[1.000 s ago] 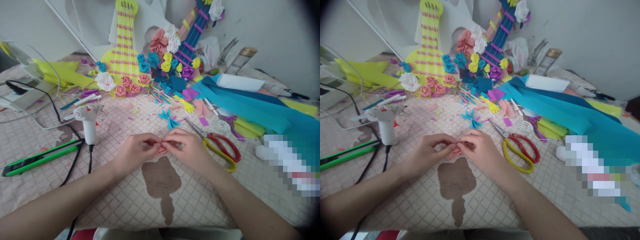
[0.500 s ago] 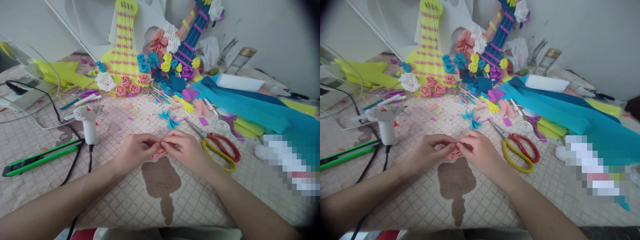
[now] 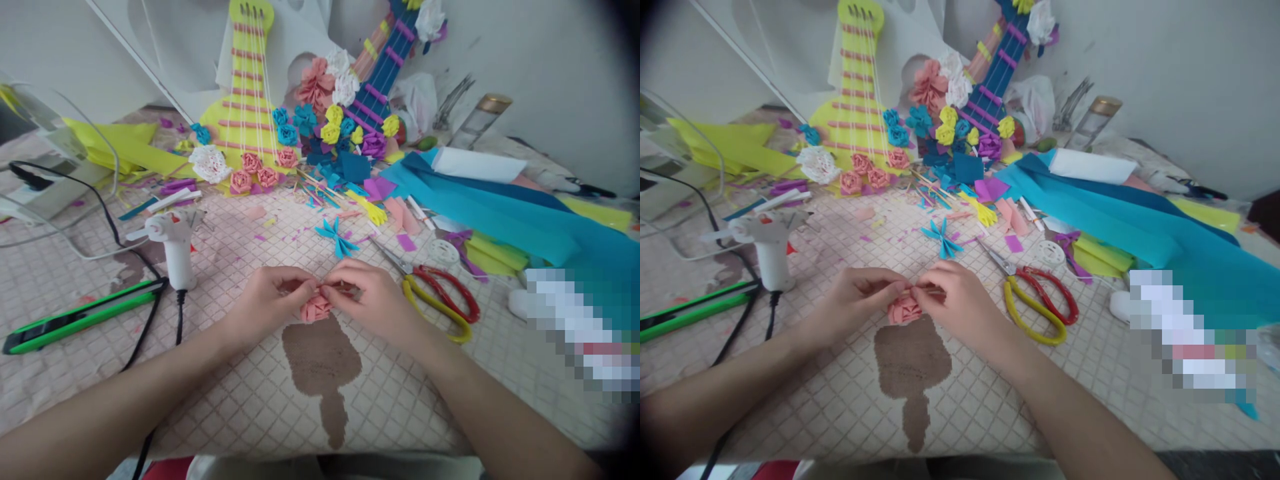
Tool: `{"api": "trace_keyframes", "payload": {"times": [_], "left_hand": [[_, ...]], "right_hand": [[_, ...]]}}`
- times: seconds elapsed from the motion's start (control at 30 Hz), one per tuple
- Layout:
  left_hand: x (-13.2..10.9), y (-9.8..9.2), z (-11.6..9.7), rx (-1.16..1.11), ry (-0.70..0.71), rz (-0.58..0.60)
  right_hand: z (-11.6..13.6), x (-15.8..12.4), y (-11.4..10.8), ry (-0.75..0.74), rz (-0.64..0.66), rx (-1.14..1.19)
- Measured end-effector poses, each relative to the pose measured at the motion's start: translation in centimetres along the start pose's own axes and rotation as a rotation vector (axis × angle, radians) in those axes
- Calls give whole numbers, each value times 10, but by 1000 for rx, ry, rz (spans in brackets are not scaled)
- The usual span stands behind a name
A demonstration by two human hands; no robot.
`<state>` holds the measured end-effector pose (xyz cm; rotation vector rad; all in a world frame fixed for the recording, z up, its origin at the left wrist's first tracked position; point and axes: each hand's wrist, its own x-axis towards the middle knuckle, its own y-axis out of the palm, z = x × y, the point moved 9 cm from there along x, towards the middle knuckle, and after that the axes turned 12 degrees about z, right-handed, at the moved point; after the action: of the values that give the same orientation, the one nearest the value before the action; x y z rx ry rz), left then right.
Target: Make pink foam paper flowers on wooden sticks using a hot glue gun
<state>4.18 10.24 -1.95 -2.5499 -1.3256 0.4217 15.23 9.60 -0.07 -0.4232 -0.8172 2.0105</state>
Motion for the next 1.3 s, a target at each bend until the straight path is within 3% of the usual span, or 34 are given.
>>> {"api": "trace_keyframes", "payload": {"times": [0.33, 0.63, 0.97, 1.17, 1.3], "left_hand": [[0, 7, 6, -30, -2, 39], [1, 3, 0, -13, 17, 8], [2, 10, 2, -227, 32, 52], [1, 4, 2, -151, 49, -49], [0, 3, 0, -117, 71, -54]], "right_hand": [[-11, 1, 9, 95, 86, 131], [-5, 1, 10, 7, 110, 109], [-14, -1, -5, 124, -51, 190], [-14, -3, -11, 99, -119, 161], [-15, -5, -13, 107, -148, 133]]}}
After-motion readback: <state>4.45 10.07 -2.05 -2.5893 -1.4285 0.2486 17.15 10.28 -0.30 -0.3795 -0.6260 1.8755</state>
